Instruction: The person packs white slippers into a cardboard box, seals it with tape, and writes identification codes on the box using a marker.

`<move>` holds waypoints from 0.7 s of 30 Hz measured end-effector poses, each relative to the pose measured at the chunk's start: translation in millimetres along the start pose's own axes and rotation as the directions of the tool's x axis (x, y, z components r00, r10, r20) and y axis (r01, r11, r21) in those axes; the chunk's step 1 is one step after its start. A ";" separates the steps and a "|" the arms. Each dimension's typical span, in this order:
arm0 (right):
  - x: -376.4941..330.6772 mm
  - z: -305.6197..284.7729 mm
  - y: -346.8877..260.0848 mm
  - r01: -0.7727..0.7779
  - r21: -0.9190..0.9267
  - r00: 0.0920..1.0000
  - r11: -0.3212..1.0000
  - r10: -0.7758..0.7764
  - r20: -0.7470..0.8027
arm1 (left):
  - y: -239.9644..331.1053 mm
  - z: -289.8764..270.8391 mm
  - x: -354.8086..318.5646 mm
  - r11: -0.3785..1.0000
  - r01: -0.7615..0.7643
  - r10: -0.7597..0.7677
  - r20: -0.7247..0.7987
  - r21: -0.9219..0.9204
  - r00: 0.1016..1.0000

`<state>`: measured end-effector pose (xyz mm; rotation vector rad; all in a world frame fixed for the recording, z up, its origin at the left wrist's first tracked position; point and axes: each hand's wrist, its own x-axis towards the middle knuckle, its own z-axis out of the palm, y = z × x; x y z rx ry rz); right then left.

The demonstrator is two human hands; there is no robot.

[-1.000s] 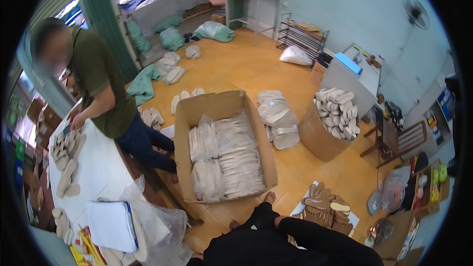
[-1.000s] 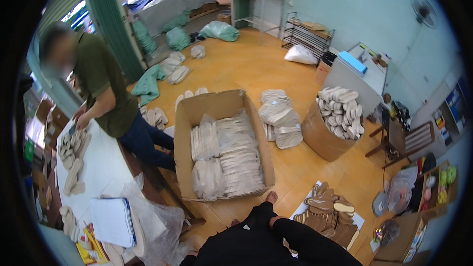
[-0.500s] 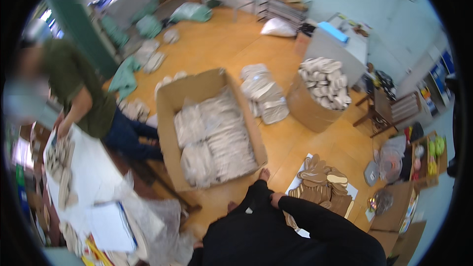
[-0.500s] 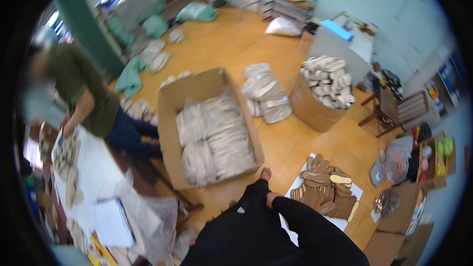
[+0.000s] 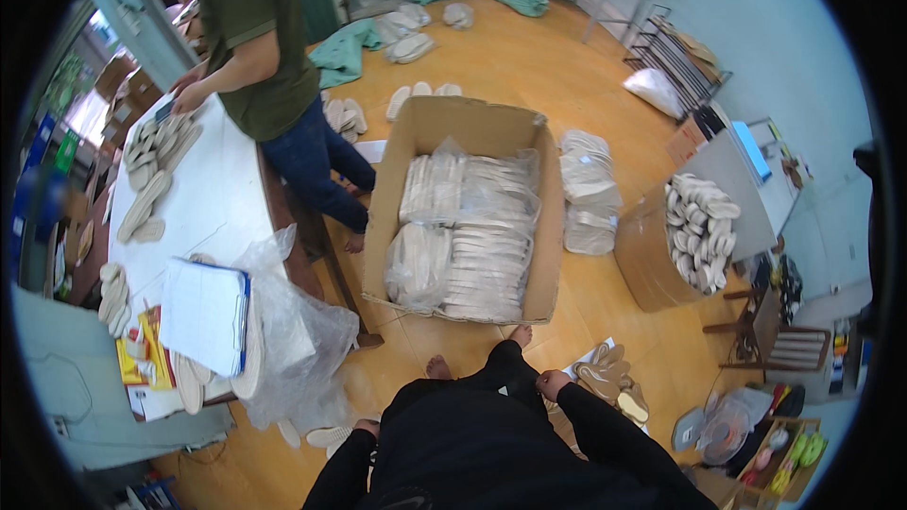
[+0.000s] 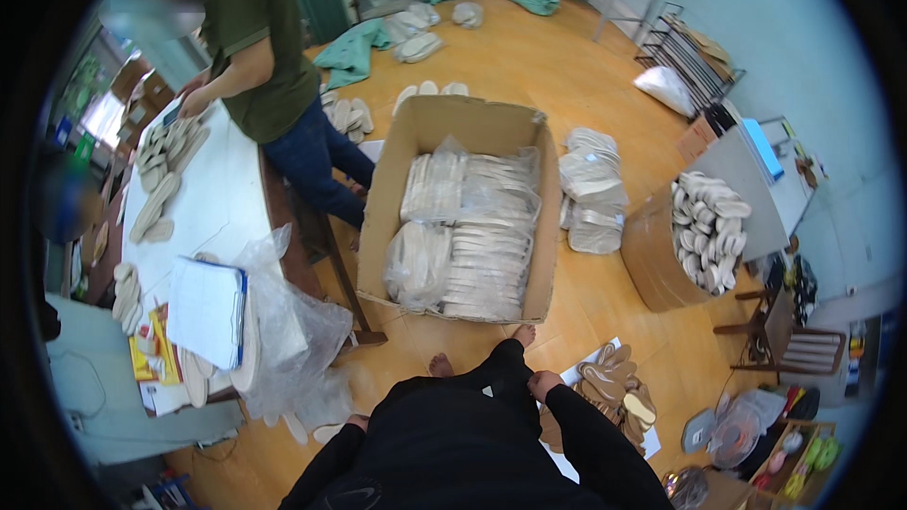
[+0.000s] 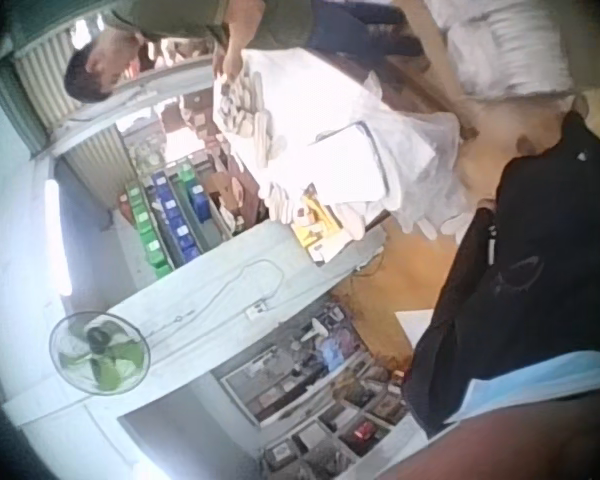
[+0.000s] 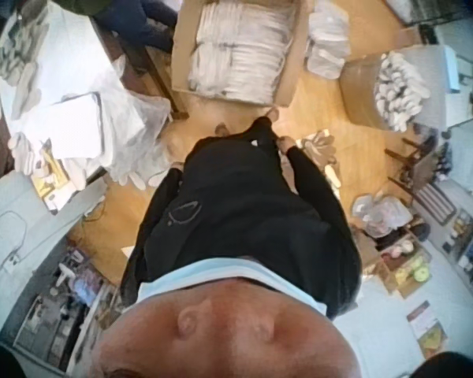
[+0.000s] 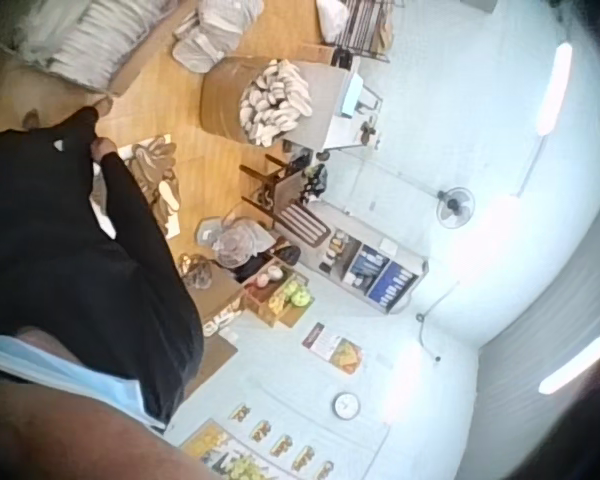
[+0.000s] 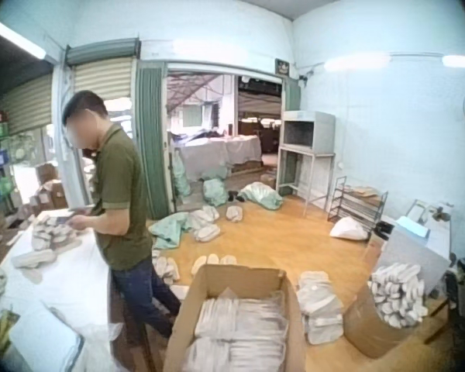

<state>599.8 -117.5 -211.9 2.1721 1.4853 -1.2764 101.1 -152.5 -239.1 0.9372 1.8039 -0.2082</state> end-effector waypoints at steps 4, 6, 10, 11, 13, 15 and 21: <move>11.0 -13.2 1.5 0.027 0.083 0.998 0.996 -0.023 -0.058 | 22.6 -8.9 -18.1 0.995 -0.029 0.027 0.019 0.096 0.999; 13.0 -15.1 0.6 0.040 0.083 0.996 0.996 -0.033 -0.089 | 31.4 -18.3 -25.4 0.996 -0.007 0.003 0.047 0.088 0.999; 21.5 -1.3 9.4 0.084 -0.055 0.996 0.995 -0.082 0.033 | 42.9 -27.1 -26.3 0.993 -0.012 0.000 0.105 0.117 0.995; 26.0 7.3 15.7 0.211 -0.299 0.977 0.931 -0.193 0.088 | 43.3 -26.1 -25.1 0.979 -0.036 0.027 0.046 0.200 0.999; 38.7 28.3 35.0 0.190 -0.298 0.973 0.935 -0.139 0.185 | 42.8 -18.3 -22.5 0.954 -0.106 0.121 -0.039 0.279 0.992; 60.1 48.5 56.8 0.087 -0.344 0.984 0.935 -0.026 0.178 | 40.6 -9.7 -20.3 0.964 -0.129 0.161 -0.121 0.234 0.980; 102.5 51.3 57.2 0.012 -0.196 0.986 0.981 0.020 0.163 | 35.1 -18.3 -16.9 0.994 0.097 -0.093 0.081 -0.042 0.992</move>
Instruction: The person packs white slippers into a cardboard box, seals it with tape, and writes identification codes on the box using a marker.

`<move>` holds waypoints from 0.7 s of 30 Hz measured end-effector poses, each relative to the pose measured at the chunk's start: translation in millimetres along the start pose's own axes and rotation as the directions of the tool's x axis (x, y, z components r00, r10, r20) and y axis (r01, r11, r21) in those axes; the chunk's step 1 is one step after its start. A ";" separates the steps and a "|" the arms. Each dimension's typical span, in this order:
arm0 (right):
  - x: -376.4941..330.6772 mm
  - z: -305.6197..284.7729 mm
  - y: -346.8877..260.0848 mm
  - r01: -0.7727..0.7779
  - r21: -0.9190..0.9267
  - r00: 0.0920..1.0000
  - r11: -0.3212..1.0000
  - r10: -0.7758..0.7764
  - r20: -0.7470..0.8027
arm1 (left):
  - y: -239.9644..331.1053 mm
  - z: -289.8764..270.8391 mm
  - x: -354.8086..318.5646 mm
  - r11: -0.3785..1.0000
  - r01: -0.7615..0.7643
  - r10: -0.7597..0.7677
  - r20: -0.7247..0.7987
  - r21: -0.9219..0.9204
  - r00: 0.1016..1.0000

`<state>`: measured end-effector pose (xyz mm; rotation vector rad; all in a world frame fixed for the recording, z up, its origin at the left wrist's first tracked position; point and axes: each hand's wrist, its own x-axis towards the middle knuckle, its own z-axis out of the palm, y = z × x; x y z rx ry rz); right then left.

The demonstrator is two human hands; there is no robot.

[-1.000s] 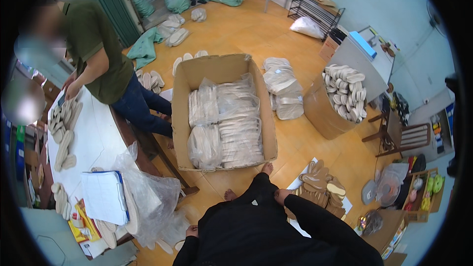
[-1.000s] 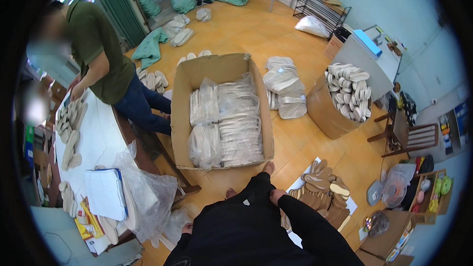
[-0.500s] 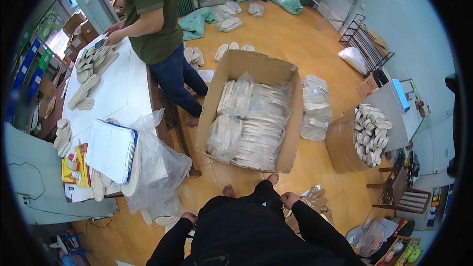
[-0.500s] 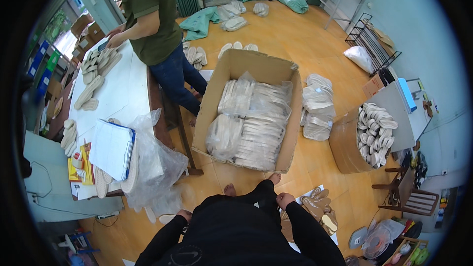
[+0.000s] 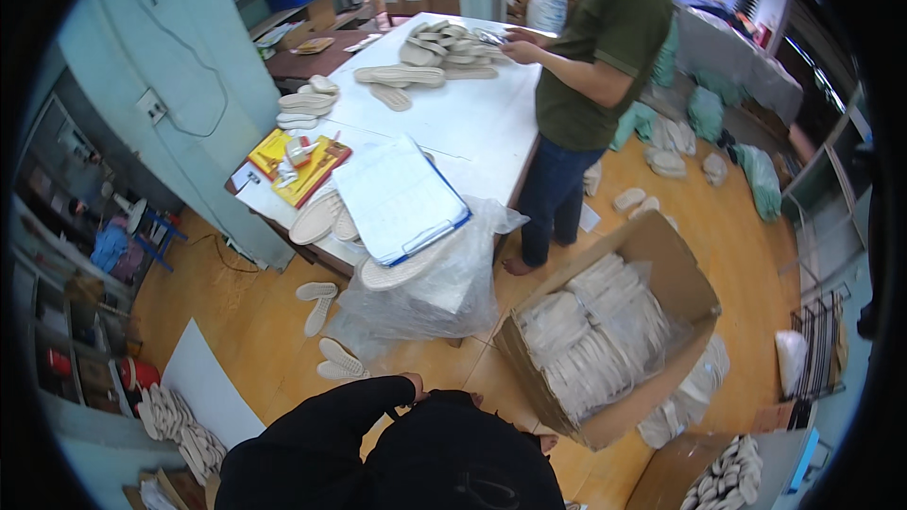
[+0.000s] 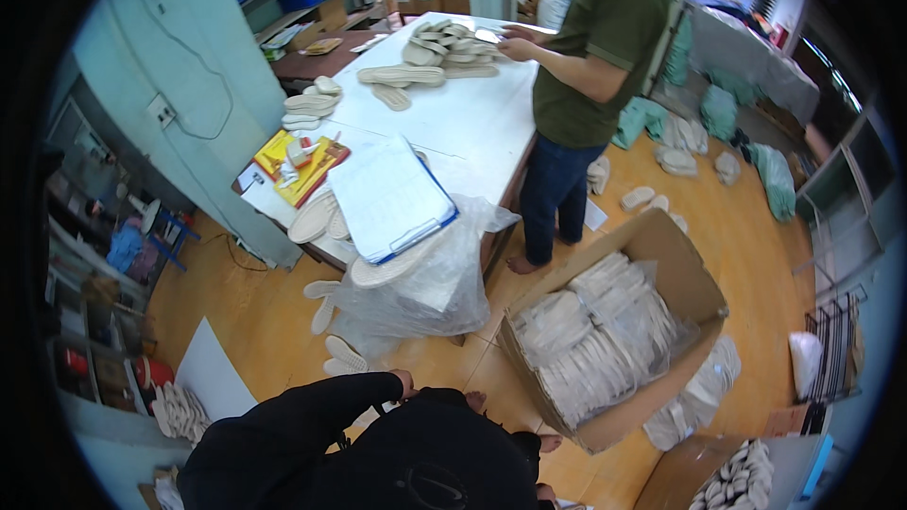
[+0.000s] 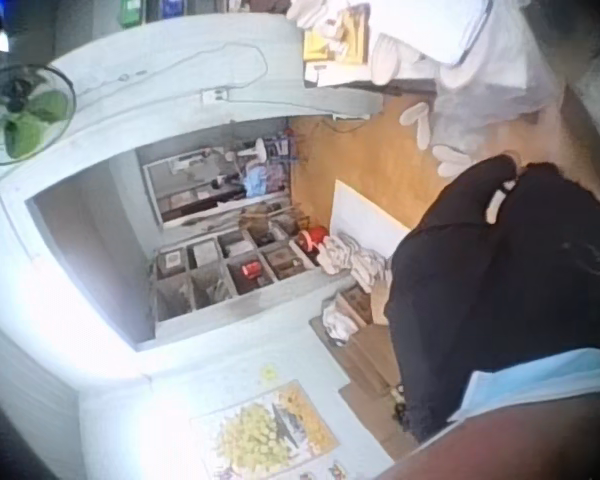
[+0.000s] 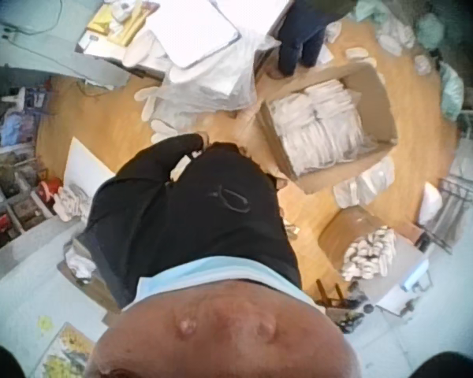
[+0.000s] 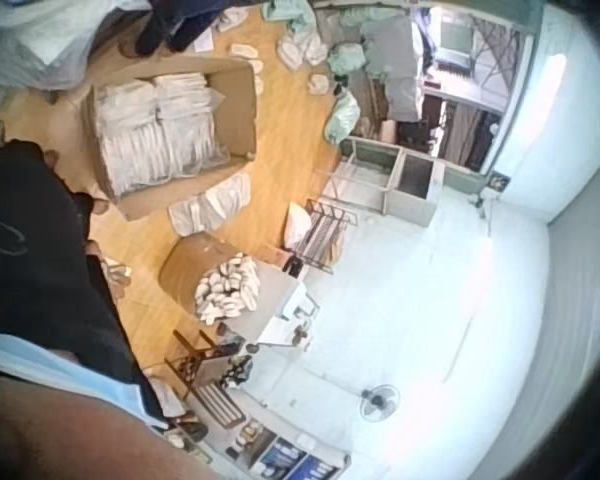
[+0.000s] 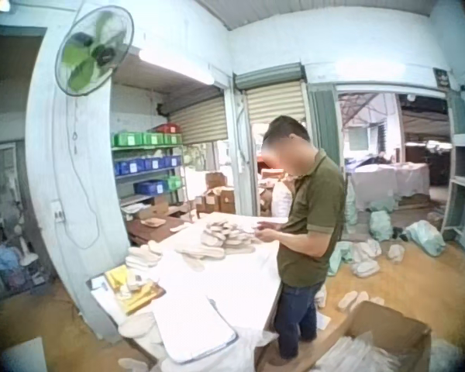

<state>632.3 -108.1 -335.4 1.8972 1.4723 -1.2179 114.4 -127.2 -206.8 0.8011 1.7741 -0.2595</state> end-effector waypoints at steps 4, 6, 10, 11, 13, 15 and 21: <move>-25.3 -63.2 -55.1 0.100 0.131 0.995 0.986 -0.097 -0.034 | -2.8 -7.9 -1.1 0.992 -0.059 0.060 -0.011 0.113 0.998; -39.8 -88.8 -83.4 0.155 0.162 0.988 0.975 -0.148 -0.052 | -5.2 -5.9 -0.1 0.945 -0.167 0.197 -0.083 0.281 0.977; -51.1 -114.3 -114.7 0.223 0.178 0.974 0.958 -0.215 -0.066 | -11.1 4.1 3.9 0.962 -0.207 0.241 -0.192 0.180 0.951; -50.5 -117.3 -116.5 0.233 0.172 0.972 0.957 -0.226 -0.060 | -12.5 6.8 4.8 0.969 -0.197 0.224 -0.197 0.147 0.954; -45.6 -122.0 -116.8 0.241 0.150 0.970 0.959 -0.238 -0.041 | -15.1 12.5 5.2 0.981 -0.184 0.195 -0.225 0.067 0.955; -39.4 -127.2 -113.8 0.245 0.116 0.969 0.963 -0.245 -0.011 | -18.8 20.7 2.2 0.986 -0.162 0.149 -0.236 -0.037 0.960; -15.9 -150.7 -111.4 0.269 -0.026 0.961 0.963 -0.267 0.078 | -39.8 64.1 -21.1 0.927 -0.161 0.042 -0.332 -0.338 0.942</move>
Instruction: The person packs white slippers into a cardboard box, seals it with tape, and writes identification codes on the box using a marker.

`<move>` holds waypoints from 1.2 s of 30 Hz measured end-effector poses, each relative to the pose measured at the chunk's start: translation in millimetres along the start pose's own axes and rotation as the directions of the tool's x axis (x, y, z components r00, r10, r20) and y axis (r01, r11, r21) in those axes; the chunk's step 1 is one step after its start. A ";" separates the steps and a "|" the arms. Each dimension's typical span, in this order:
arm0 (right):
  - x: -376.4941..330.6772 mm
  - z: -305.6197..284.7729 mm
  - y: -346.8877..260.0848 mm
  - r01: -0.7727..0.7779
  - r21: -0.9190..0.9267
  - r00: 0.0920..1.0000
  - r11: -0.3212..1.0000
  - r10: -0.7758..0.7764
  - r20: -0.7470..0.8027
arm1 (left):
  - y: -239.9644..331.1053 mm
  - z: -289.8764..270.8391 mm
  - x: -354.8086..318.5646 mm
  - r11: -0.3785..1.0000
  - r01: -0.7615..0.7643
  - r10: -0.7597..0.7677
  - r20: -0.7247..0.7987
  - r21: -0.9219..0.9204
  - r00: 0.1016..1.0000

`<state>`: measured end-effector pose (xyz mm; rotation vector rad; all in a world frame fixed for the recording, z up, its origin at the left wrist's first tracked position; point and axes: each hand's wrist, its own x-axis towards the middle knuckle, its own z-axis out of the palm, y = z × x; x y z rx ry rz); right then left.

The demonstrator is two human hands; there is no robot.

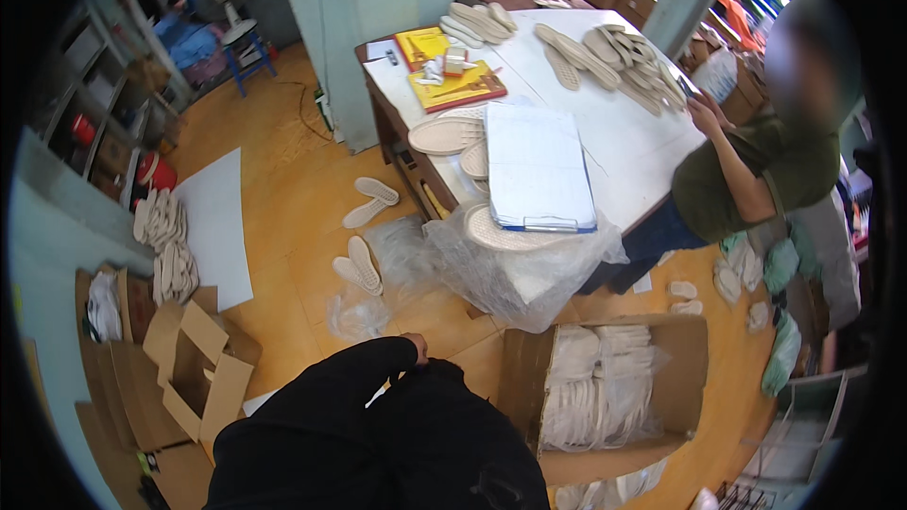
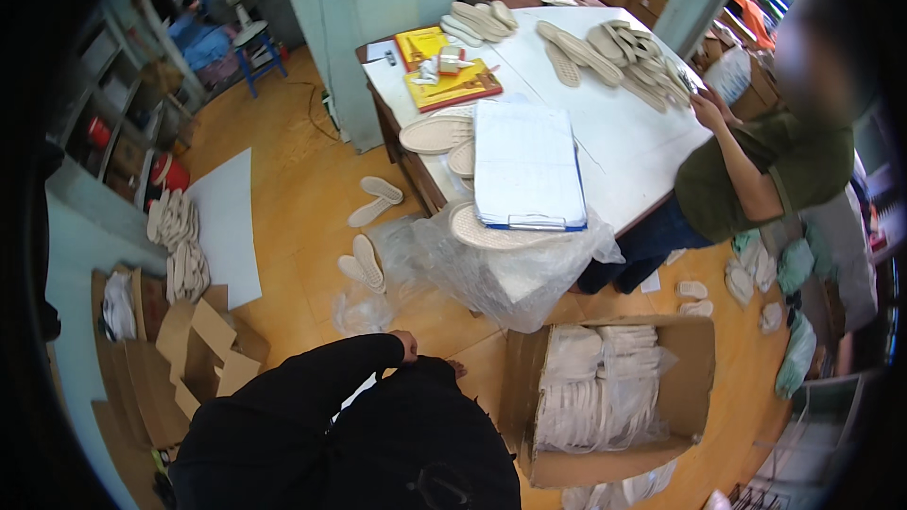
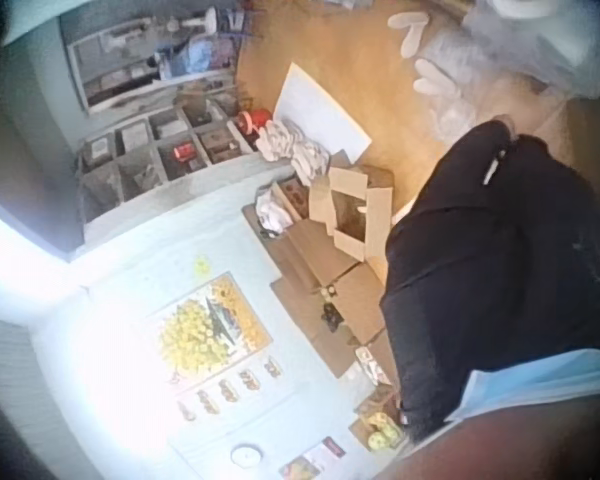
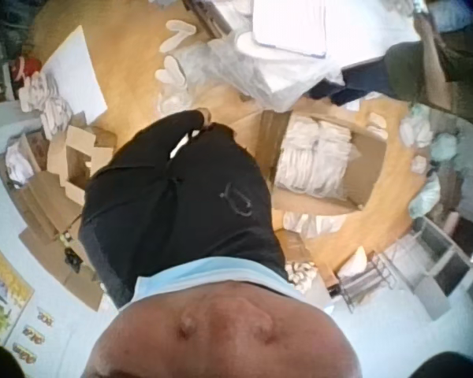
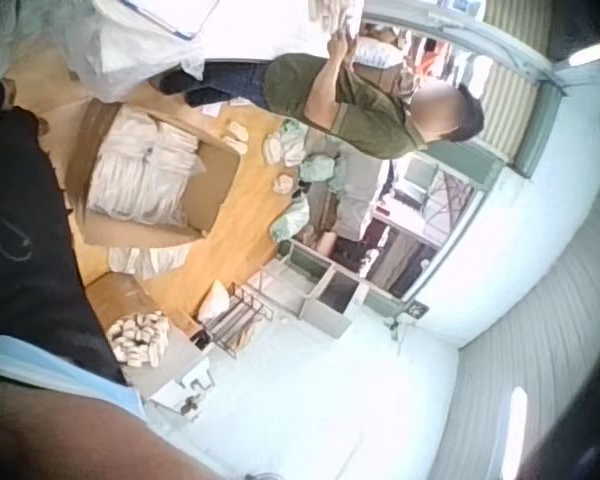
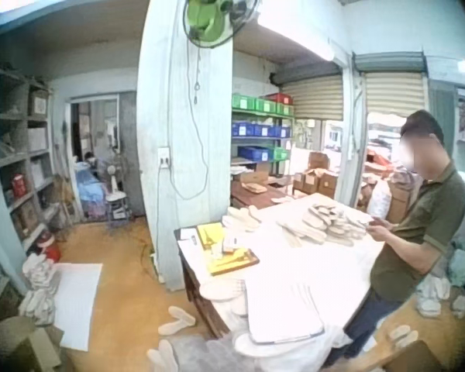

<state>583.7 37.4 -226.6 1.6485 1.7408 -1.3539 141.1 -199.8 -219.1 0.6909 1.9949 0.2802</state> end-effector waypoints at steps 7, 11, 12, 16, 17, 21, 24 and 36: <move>36.1 -60.7 -33.3 0.124 -0.082 0.992 0.989 -0.123 0.011 | -21.0 18.3 -49.5 0.782 0.105 -0.332 -0.269 -0.614 0.904; 33.5 -83.9 -78.0 0.324 -0.123 0.946 0.938 -0.325 0.019 | -12.7 -37.3 -52.5 0.459 -0.219 -0.551 -0.469 -0.861 0.690; 29.9 -84.7 -88.5 0.384 -0.101 0.922 0.918 -0.387 -0.010 | -10.9 -64.3 -47.5 0.500 -0.251 -0.543 -0.526 -0.829 0.655; 21.0 -64.2 -113.4 0.326 0.183 0.945 0.928 -0.326 -0.030 | -6.2 -219.1 3.7 0.530 -0.563 -0.501 -0.770 -0.634 0.394; 21.2 -51.9 -115.1 0.320 0.003 0.943 0.947 -0.319 -0.097 | -3.7 -262.3 21.2 0.542 -0.612 -0.465 -0.813 -0.575 0.352; 14.7 -10.7 -110.0 0.140 -0.067 0.989 0.988 -0.142 -0.034 | 24.2 -426.9 92.0 0.920 -0.299 -0.203 -0.960 -0.254 0.191; -12.4 17.3 -108.8 -0.421 0.257 0.896 0.870 0.443 -0.034 | 49.5 -523.3 128.5 0.965 -0.022 -0.233 -0.890 -0.262 0.393; -78.3 -27.0 -415.0 0.195 0.196 0.819 0.961 -0.049 -0.572 | 37.2 -619.6 204.3 0.957 -0.106 -0.221 -0.918 -0.269 0.329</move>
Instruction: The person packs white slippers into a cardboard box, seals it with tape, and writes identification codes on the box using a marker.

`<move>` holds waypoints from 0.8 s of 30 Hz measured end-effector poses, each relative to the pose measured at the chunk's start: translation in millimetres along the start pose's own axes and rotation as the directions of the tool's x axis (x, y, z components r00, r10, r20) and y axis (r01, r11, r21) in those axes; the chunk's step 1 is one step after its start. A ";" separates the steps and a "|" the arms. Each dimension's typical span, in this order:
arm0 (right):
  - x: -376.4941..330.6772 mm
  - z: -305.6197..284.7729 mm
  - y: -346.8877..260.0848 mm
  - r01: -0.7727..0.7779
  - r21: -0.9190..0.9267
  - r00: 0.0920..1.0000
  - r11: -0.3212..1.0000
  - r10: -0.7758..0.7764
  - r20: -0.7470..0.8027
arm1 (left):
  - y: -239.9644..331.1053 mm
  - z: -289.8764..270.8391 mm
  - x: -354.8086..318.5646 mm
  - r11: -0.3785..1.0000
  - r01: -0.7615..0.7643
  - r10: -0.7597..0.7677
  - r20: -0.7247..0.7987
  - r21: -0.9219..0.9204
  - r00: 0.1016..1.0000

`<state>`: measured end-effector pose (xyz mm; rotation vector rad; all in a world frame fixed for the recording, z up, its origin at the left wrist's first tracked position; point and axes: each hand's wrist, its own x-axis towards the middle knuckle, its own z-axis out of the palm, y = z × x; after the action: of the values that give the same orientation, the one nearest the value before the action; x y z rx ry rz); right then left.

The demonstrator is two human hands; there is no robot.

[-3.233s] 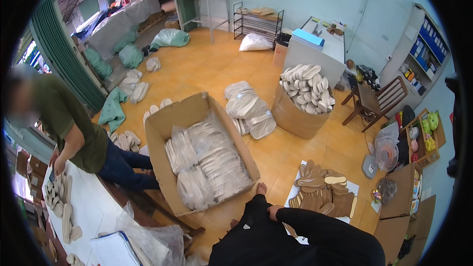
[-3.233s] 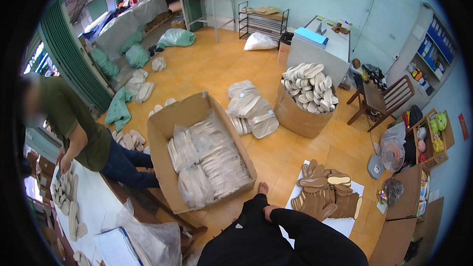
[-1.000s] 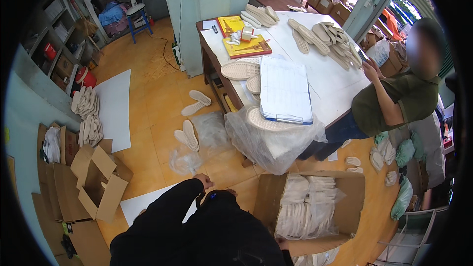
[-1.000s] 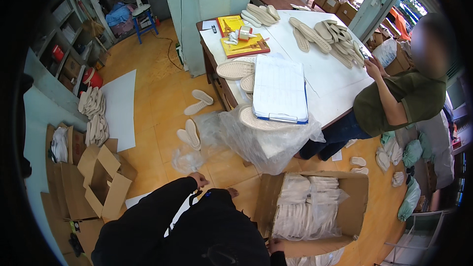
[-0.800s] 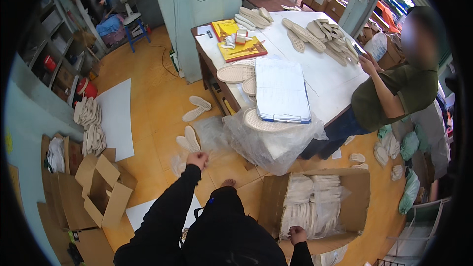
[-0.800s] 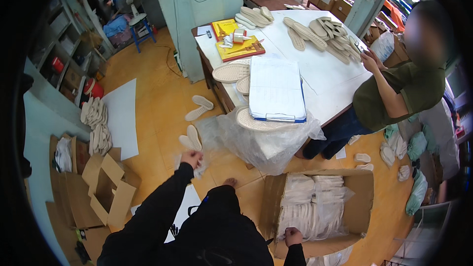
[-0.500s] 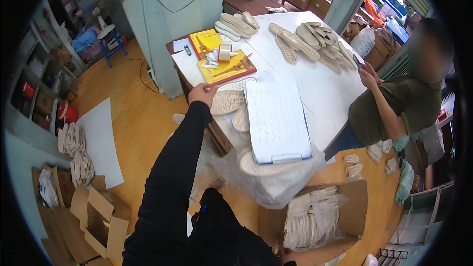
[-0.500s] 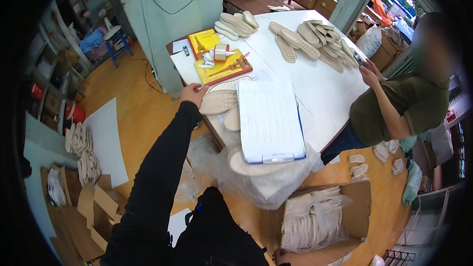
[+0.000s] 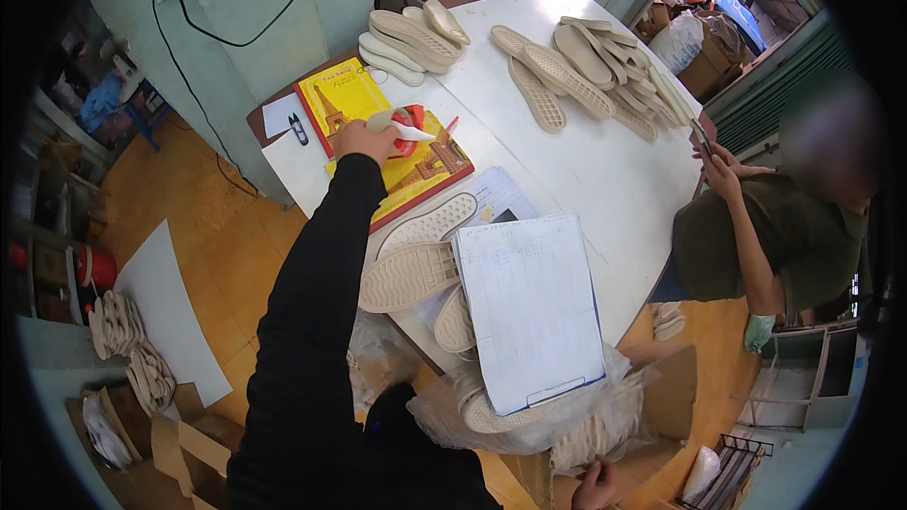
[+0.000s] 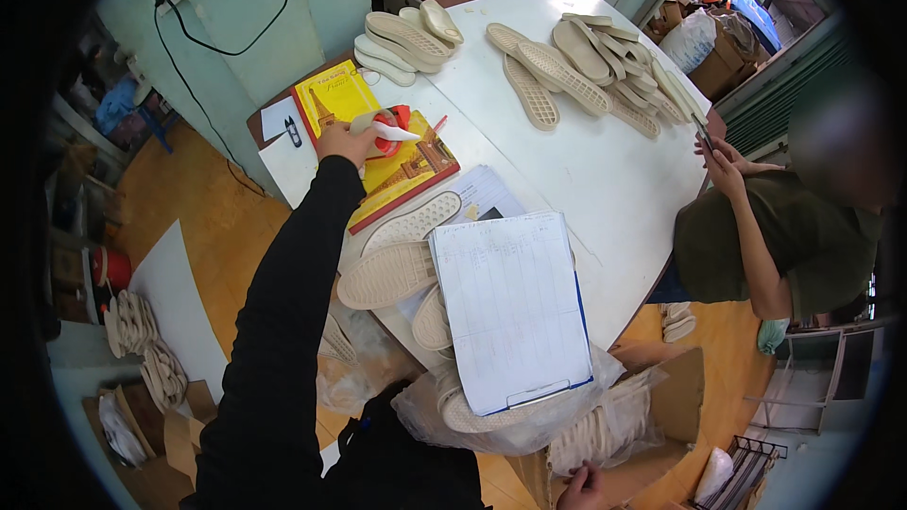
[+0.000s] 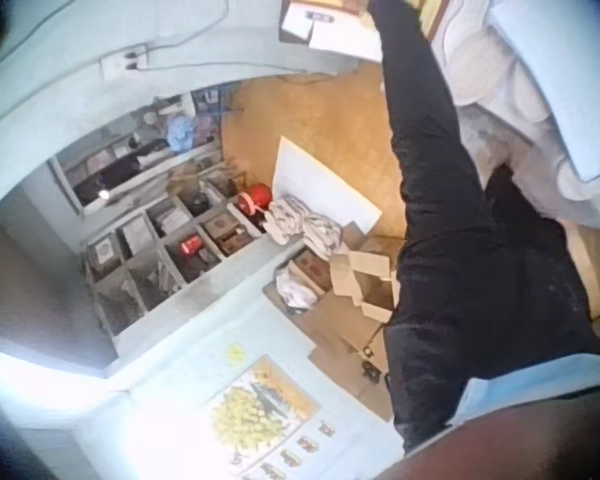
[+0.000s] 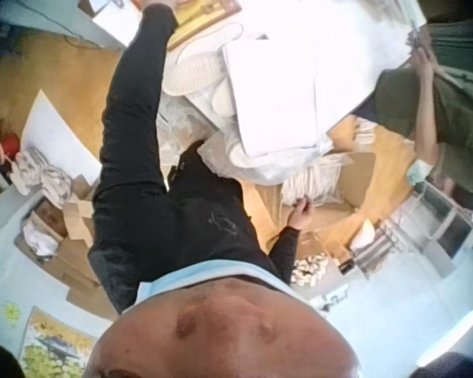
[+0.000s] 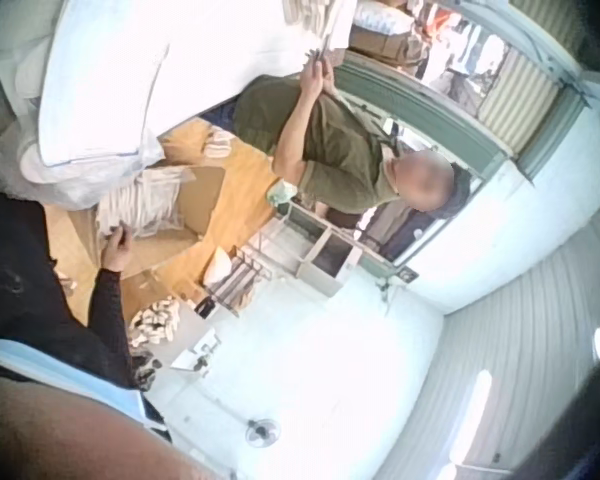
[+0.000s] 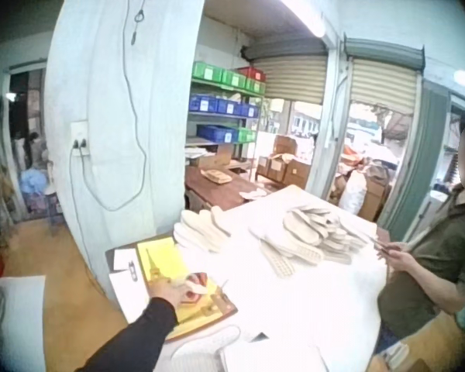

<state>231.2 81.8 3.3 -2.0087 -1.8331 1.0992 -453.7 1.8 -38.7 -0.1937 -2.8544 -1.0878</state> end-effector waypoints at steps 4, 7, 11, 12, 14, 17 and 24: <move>19.5 48.5 -155.0 0.489 0.356 0.841 0.796 -0.538 0.049 | -29.2 -24.2 -39.0 0.517 0.439 -0.188 0.403 -0.735 0.896; 26.3 110.9 -249.0 0.494 0.478 0.645 0.726 -0.675 0.358 | -41.9 -23.7 -73.7 0.174 0.594 -0.142 0.577 -0.785 0.804; 36.3 207.0 -329.8 0.416 0.470 0.530 0.779 -0.627 0.571 | -43.3 -13.7 -99.2 0.151 0.661 -0.102 0.653 -0.735 0.750; 38.8 229.6 -343.9 0.391 0.464 0.541 0.794 -0.607 0.583 | -41.0 -13.6 -103.6 0.157 0.654 -0.070 0.652 -0.740 0.755; 41.2 266.0 -364.7 0.488 0.325 0.639 0.810 -0.585 0.500 | -34.9 -17.1 -114.1 0.164 0.628 0.030 0.640 -0.761 0.768; 41.4 287.8 -382.0 0.244 0.437 0.586 0.866 -0.491 0.644 | -28.6 -25.6 -131.1 0.246 0.569 0.250 0.618 -0.785 0.745; 28.8 207.1 -342.4 0.936 -0.129 0.333 0.326 -0.943 0.028 | -56.2 -21.1 -127.1 0.655 0.180 0.193 0.393 -0.734 0.899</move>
<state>-165.6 112.3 54.5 -0.5693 -2.4714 0.5048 -335.6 -65.2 -75.1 -0.5620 -2.4677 -2.4770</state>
